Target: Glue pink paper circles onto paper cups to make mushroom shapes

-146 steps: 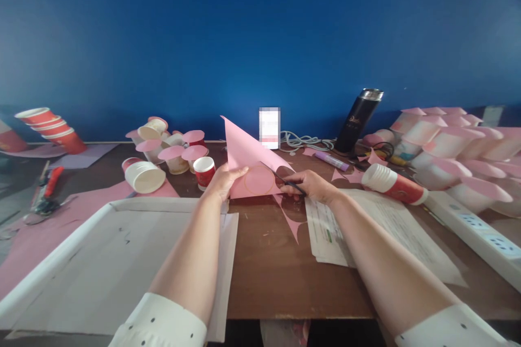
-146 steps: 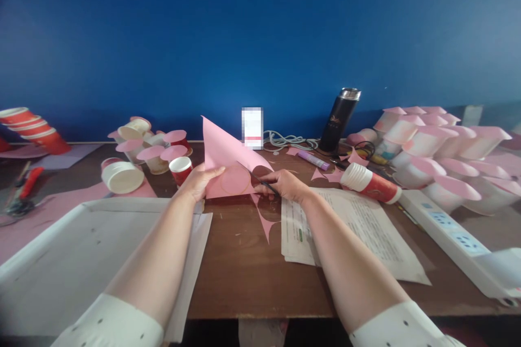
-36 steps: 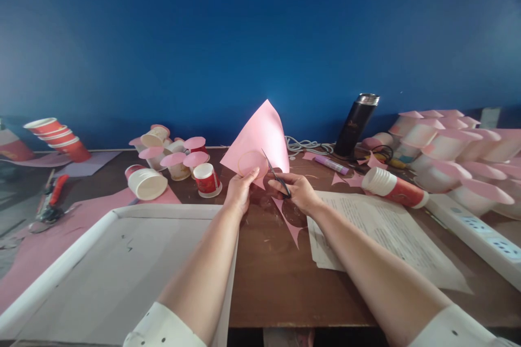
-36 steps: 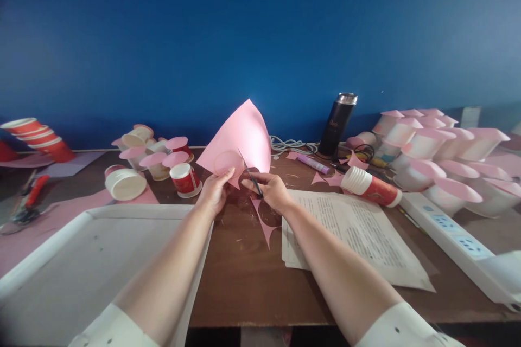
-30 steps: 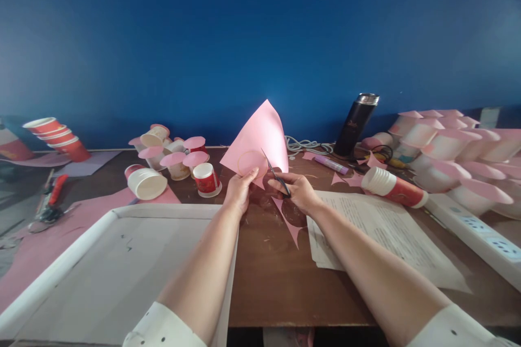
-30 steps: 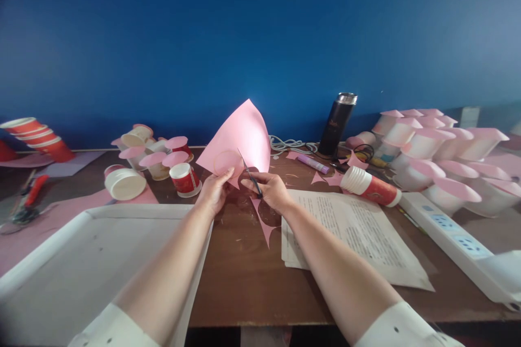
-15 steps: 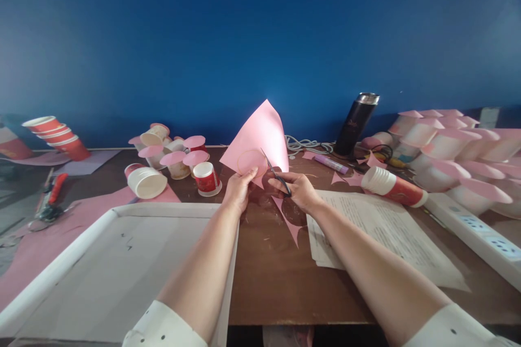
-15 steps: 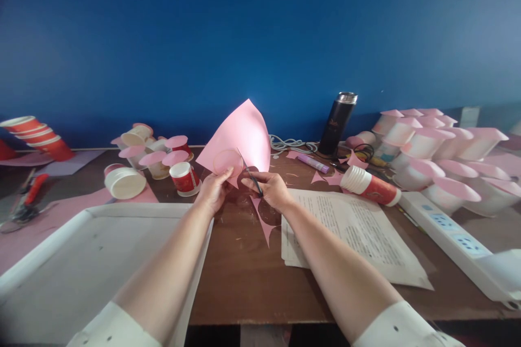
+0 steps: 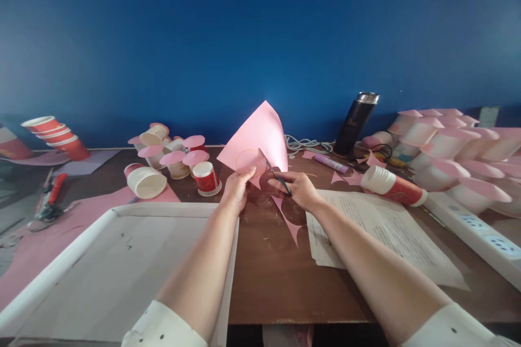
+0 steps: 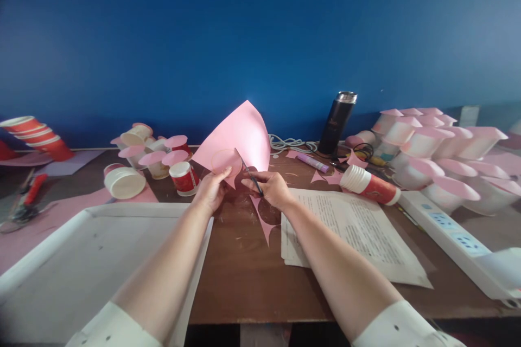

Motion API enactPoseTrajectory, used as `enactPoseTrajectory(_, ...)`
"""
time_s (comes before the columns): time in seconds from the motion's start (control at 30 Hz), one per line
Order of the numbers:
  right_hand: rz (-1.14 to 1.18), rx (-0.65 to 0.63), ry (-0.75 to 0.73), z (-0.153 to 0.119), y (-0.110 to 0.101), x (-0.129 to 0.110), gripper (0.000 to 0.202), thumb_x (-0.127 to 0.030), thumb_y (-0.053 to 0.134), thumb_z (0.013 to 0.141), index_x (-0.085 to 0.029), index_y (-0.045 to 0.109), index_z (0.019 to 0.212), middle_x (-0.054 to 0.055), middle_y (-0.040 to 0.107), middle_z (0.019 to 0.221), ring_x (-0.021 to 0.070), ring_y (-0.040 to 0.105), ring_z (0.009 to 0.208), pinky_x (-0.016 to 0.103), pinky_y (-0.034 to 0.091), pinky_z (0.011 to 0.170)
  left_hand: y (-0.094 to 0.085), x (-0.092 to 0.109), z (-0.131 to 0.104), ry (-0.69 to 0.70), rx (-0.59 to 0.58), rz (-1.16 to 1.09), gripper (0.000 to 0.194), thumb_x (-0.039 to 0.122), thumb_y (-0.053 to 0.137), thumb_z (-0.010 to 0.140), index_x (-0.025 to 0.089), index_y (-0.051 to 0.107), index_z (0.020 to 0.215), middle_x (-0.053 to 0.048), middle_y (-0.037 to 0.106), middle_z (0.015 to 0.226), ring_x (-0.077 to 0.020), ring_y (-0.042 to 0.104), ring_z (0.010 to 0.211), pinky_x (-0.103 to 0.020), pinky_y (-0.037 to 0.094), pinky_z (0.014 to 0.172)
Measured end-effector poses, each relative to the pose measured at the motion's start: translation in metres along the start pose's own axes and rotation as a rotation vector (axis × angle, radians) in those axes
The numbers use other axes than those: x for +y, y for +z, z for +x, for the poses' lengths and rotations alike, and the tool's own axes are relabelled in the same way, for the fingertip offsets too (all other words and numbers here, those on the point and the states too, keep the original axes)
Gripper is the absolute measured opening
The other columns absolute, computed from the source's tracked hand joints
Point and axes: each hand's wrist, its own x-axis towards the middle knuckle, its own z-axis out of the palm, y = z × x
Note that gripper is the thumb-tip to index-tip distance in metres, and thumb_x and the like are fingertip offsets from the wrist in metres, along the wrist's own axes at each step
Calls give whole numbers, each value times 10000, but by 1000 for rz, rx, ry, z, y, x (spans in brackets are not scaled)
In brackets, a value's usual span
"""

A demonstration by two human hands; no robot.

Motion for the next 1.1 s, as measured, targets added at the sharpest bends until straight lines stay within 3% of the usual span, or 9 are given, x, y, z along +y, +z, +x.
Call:
enactPoseTrajectory(0.23,-43,-28,-41,0,0,2,532,-485,760,632,-97,727,995,-26,521,525,73,443,470,239,353,490,-1,0,0,44,65,-29,486,348,816,601,90,662,982,-131,713,934,-249,679,853,-373,541,790)
enactPoseTrajectory(0.47,-87,-87,-10,0,0,6,556,-483,763,631,-128,713,1056,-21,552,563,85,471,499,245,391,520,-5,-4,6,106,207,32,504,410,797,613,77,653,964,-156,688,1031,-276,655,967,-438,503,896)
enactPoseTrajectory(1.1,-79,-71,-17,0,-1,5,538,-489,763,634,-109,725,1013,-22,527,542,88,464,490,252,377,498,-6,-1,6,89,158,-8,501,316,827,577,59,661,973,-169,697,1025,-298,654,976,-437,512,888)
